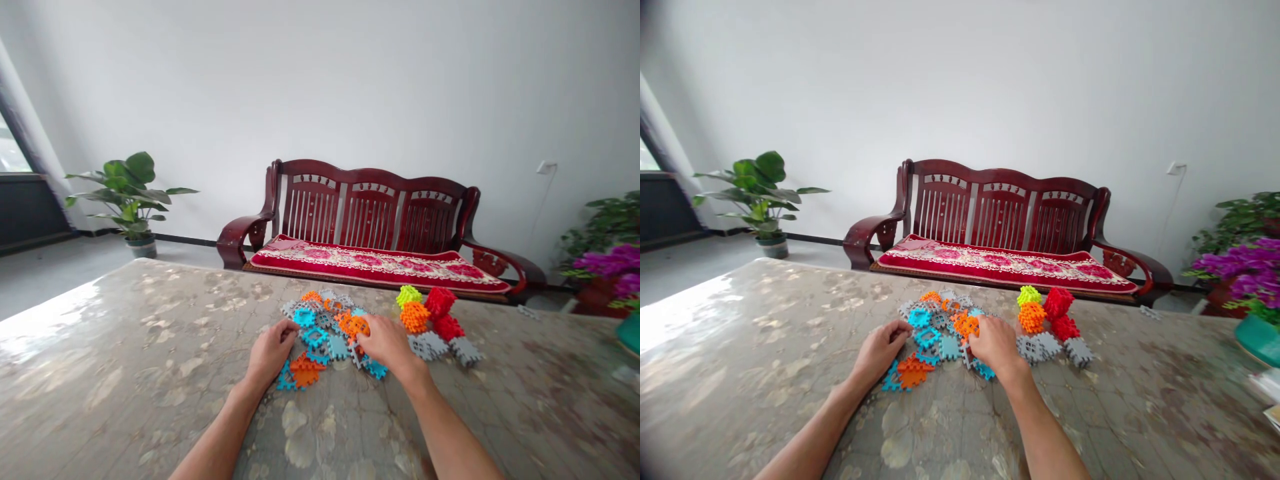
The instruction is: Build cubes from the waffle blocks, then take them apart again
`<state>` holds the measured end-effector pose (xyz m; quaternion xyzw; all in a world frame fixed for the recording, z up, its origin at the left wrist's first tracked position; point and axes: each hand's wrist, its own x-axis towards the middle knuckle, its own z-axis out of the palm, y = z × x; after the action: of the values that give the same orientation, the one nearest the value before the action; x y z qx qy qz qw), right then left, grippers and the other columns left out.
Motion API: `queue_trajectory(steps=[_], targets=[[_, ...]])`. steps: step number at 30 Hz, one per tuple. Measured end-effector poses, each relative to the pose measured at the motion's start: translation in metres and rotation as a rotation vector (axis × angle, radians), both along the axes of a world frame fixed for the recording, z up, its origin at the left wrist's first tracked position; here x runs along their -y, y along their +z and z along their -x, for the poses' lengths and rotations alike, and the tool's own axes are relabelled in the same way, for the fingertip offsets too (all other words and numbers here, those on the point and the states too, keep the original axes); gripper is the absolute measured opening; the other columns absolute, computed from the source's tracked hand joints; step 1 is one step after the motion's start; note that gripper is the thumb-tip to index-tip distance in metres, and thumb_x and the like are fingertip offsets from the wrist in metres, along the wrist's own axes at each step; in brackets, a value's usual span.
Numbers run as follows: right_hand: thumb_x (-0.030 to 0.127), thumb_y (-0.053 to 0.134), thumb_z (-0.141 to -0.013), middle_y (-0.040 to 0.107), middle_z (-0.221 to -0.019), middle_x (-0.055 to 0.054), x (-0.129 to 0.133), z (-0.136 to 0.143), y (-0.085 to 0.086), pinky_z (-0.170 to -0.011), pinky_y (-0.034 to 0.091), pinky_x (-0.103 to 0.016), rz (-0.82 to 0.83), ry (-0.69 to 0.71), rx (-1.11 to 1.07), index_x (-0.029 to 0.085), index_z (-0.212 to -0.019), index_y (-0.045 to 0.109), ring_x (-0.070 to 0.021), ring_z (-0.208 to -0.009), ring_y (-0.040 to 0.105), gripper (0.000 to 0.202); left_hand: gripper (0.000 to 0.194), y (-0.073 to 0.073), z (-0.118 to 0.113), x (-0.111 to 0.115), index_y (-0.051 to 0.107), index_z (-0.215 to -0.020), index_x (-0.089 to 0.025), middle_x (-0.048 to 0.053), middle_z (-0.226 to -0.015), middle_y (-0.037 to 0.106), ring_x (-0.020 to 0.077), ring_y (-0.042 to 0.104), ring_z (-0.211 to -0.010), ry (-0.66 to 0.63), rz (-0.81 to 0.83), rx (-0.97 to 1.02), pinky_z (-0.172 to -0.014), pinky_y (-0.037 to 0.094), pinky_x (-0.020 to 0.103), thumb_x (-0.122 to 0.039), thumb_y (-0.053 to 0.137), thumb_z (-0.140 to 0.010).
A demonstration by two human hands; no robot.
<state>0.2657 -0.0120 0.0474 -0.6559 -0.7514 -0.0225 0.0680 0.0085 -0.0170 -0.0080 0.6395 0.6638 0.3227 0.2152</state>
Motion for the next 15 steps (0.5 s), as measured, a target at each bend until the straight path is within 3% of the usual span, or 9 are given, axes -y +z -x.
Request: queue_trajectory(steps=[5,8,15], targets=[[0.041,0.053,-0.082,0.07,-0.112,-0.006,-0.006,-0.018,0.014,-0.081,0.045,-0.03,-0.089,-0.089,-0.158,0.026,-0.119,0.063,-0.0235,-0.102,0.064,0.041,0.02,-0.004,0.001,-0.002,0.067,-0.091,-0.024,-0.002,-0.082,0.072,0.015,0.065,-0.079,-0.016,-0.02,0.022,-0.069,0.041,0.021,-0.029,0.049,-0.084],[0.046,0.05,-0.084,0.07,-0.112,-0.007,-0.01,-0.039,0.022,-0.081,0.046,-0.031,-0.156,-0.211,-0.23,0.025,-0.124,0.061,-0.0242,-0.103,0.063,0.046,0.019,-0.008,0.003,-0.003,0.068,-0.089,-0.025,-0.003,-0.079,0.071,0.0149,0.064,-0.077,-0.009,-0.03,0.019,-0.068,0.04,0.021,-0.03,0.05,-0.084],[0.049,0.046,-0.086,0.071,-0.104,-0.013,-0.023,-0.097,0.028,-0.077,0.046,-0.036,-0.22,-0.513,-0.108,0.025,-0.124,0.062,-0.0295,-0.096,0.064,0.047,0.019,-0.007,0.002,-0.003,0.068,-0.088,-0.025,-0.003,-0.076,0.07,0.014,0.063,-0.073,-0.007,-0.012,-0.006,-0.065,0.038,0.02,-0.028,0.05,-0.083]])
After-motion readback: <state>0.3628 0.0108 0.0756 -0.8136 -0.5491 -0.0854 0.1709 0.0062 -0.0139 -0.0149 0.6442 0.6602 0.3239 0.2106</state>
